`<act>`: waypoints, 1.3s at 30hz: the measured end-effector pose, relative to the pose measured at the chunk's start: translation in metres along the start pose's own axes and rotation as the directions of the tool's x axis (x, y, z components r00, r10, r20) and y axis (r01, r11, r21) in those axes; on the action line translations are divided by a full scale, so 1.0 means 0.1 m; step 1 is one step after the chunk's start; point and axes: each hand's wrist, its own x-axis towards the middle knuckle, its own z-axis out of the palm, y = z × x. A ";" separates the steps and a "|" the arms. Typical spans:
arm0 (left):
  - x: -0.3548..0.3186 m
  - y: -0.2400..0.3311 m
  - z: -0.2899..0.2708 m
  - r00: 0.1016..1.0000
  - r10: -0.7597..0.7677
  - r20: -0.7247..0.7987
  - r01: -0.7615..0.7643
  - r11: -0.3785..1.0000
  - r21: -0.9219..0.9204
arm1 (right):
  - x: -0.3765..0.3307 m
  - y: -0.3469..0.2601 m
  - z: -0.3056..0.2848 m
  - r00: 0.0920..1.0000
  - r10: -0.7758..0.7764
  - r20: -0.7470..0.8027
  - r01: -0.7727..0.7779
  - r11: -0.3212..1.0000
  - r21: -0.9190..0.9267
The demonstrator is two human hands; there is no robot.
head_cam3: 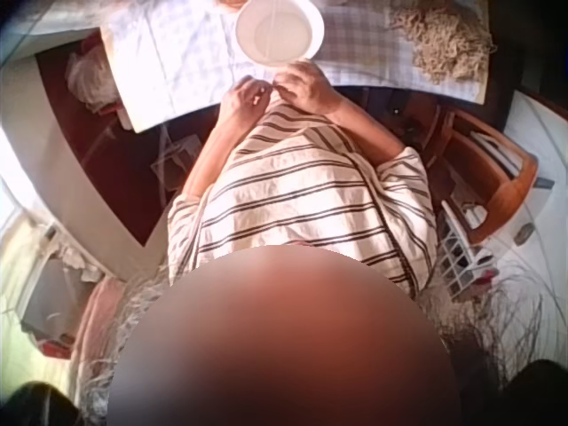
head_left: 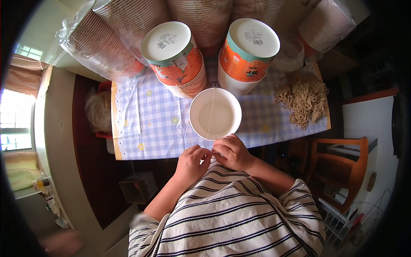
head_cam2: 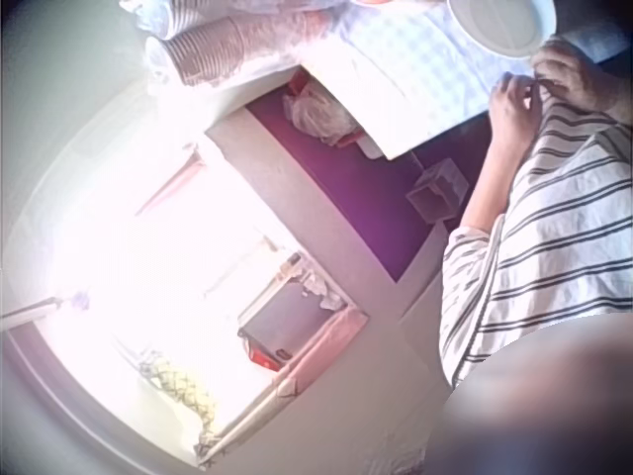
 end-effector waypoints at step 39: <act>-0.02 0.09 -0.13 0.986 0.082 0.145 -0.052 0.978 -0.201 | -0.14 0.17 0.10 0.998 0.015 -0.068 -0.029 0.977 -0.211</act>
